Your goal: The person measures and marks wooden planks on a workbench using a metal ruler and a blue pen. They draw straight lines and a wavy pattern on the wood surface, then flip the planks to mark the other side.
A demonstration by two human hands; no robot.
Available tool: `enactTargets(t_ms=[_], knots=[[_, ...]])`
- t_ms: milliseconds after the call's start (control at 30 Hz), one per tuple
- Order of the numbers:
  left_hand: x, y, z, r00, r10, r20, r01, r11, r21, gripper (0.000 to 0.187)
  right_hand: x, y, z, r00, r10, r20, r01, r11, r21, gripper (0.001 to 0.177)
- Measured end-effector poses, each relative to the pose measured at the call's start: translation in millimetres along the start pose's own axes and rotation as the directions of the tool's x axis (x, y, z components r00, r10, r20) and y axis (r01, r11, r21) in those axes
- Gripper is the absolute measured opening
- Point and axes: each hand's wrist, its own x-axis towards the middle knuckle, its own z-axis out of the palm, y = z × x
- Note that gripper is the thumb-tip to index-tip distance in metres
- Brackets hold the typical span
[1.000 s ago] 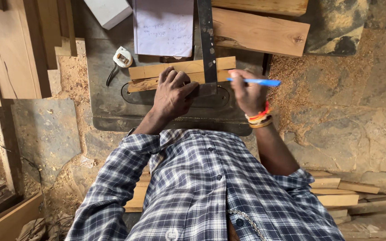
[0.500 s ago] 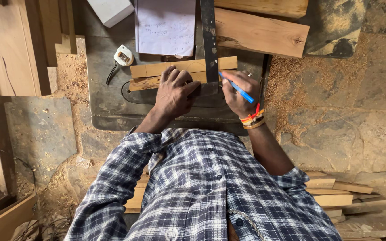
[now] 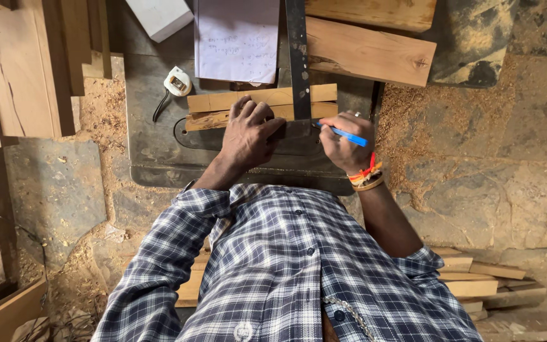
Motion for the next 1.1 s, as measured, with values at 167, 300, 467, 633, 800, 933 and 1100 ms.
enactTargets(t_ms=[167,300,467,633,800,933,1100], knots=[[-4.5,-10.6,-2.4,0.998,0.04,-0.04,-0.041,0.999,-0.014,0.026,-9.7,-1.4,-12.0,0.993,0.055,-0.103,-0.061,0.996,-0.063,0.013],[-8.5,-14.4,-3.1,0.999,0.035,-0.028,-0.035,0.999,-0.01,0.022,-12.6,-4.0,-15.9,0.987,0.043,-0.156,-0.048,0.998,-0.029,0.014],[-6.7,-12.9,-3.6,0.998,0.051,-0.03,-0.051,0.999,0.0,0.028,-9.5,-7.7,-14.8,0.987,0.045,-0.152,-0.047,0.999,-0.01,0.013],[-6.1,-10.7,-2.9,0.998,0.057,-0.037,-0.056,0.998,0.021,0.034,-8.5,-11.3,-10.8,0.989,0.059,-0.139,-0.061,0.998,-0.007,0.013],[-4.8,-10.2,-4.8,0.998,0.054,-0.032,-0.054,0.998,0.028,0.036,-8.4,-13.6,-10.3,0.988,0.096,-0.12,-0.095,0.995,0.016,0.014],[-6.1,-11.7,-6.5,0.999,0.051,-0.006,-0.051,0.999,0.011,0.037,-9.3,-14.6,-7.7,0.988,0.112,-0.107,-0.109,0.993,0.033,0.015],[-7.4,-12.2,-3.9,0.998,0.05,-0.035,-0.049,0.999,0.004,0.031,-6.5,-15.8,-0.3,0.99,0.089,-0.107,-0.083,0.995,0.058,0.016]])
